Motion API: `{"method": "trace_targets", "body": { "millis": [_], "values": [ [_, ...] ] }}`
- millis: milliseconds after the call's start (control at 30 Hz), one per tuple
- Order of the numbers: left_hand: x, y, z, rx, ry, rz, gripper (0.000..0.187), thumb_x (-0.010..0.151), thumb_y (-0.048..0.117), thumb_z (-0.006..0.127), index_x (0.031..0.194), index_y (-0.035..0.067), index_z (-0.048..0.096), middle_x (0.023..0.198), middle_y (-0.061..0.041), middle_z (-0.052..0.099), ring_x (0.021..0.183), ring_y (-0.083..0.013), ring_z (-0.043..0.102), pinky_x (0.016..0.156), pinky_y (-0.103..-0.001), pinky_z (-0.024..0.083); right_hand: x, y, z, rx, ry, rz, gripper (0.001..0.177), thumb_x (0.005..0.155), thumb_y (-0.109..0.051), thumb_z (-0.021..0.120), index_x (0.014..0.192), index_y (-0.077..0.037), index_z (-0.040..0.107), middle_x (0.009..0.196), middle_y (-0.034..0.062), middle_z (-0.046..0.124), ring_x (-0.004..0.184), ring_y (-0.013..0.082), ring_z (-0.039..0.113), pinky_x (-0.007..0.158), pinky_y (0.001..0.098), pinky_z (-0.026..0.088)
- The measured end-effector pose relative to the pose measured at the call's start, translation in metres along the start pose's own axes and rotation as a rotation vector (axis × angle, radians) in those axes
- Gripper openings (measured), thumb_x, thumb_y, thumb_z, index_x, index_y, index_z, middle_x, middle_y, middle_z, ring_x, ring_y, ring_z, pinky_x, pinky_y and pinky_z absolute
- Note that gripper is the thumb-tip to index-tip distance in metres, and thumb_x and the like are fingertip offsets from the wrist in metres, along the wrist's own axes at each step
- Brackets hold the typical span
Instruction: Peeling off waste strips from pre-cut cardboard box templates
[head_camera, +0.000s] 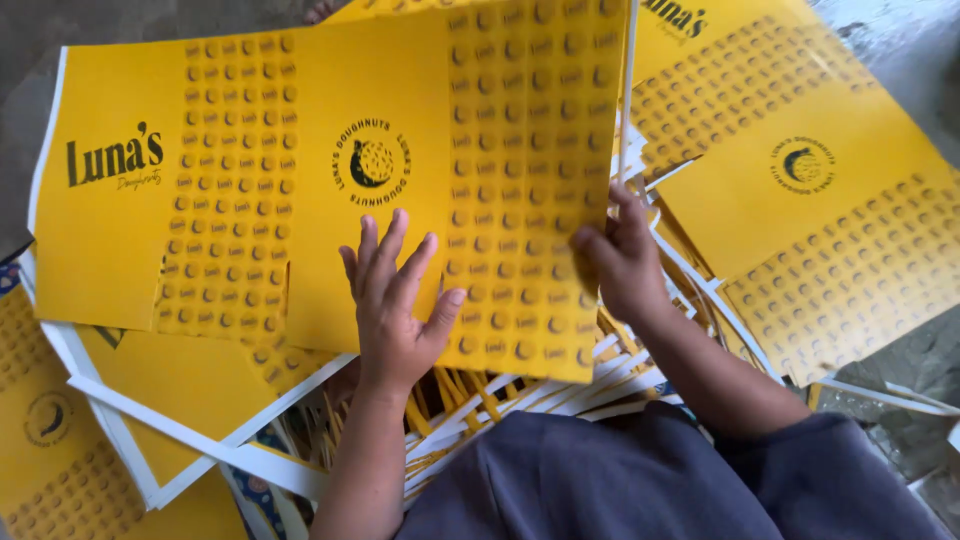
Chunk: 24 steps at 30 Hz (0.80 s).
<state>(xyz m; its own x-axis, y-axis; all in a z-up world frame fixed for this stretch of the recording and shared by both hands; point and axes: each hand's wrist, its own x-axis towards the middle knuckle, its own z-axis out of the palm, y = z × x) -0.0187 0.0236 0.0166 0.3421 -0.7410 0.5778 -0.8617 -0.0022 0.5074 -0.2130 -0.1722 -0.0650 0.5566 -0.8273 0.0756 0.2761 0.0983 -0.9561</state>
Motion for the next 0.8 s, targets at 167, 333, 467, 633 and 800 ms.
{"method": "trace_targets", "body": {
  "millis": [167, 333, 467, 633, 800],
  "values": [
    [0.008, 0.02, 0.028, 0.064, 0.123, 0.188, 0.059, 0.095, 0.042, 0.072, 0.146, 0.016, 0.058, 0.165, -0.019, 0.032, 0.157, -0.0409, 0.017, 0.127, -0.054, -0.001, 0.024, -0.038, -0.055, 0.165, 0.095, -0.207, 0.056, 0.098, 0.007, 0.057, 0.145, -0.02, 0.045, 0.112, 0.0124, 0.068, 0.069, 0.0079, 0.058, 0.05, 0.0133, 0.04],
    [0.009, 0.041, 0.067, 0.079, -0.052, 0.227, 0.057, 0.098, 0.043, 0.066, 0.149, 0.021, 0.053, 0.165, -0.022, 0.032, 0.156, -0.0456, 0.022, 0.126, -0.062, 0.005, -0.009, -0.067, -0.191, 0.078, 0.369, -0.261, 0.06, 0.1, 0.009, 0.058, 0.147, -0.028, 0.049, 0.13, 0.0129, 0.068, 0.097, 0.0151, 0.068, 0.077, 0.0218, 0.051],
    [0.003, 0.043, 0.1, 0.136, -0.248, 0.228, 0.063, 0.096, 0.04, 0.068, 0.153, 0.027, 0.045, 0.166, -0.022, 0.032, 0.155, -0.0502, 0.027, 0.125, -0.069, 0.012, -0.063, -0.074, -0.287, 0.094, 0.691, -0.154, 0.059, 0.096, 0.004, 0.059, 0.146, -0.026, 0.051, 0.128, 0.0132, 0.071, 0.104, 0.0193, 0.072, 0.097, 0.0333, 0.064],
    [0.001, 0.047, 0.123, 0.145, -0.292, 0.252, 0.061, 0.097, 0.041, 0.067, 0.153, 0.027, 0.045, 0.167, -0.018, 0.03, 0.155, -0.0493, 0.026, 0.122, -0.073, 0.015, -0.112, -0.011, -0.381, 0.088, 0.887, -0.063, 0.053, 0.098, 0.006, 0.054, 0.138, -0.03, 0.054, 0.134, 0.0081, 0.07, 0.112, 0.0188, 0.07, 0.097, 0.0324, 0.063],
    [-0.001, 0.047, 0.131, 0.19, -0.345, 0.251, 0.056, 0.098, 0.043, 0.065, 0.15, 0.027, 0.05, 0.167, -0.017, 0.029, 0.155, -0.0477, 0.024, 0.122, -0.071, 0.015, -0.13, 0.067, -0.433, 0.01, 1.076, 0.009, 0.054, 0.095, 0.005, 0.061, 0.137, -0.029, 0.058, 0.124, 0.0064, 0.072, 0.101, 0.0152, 0.072, 0.088, 0.0265, 0.064]
  ]
}}
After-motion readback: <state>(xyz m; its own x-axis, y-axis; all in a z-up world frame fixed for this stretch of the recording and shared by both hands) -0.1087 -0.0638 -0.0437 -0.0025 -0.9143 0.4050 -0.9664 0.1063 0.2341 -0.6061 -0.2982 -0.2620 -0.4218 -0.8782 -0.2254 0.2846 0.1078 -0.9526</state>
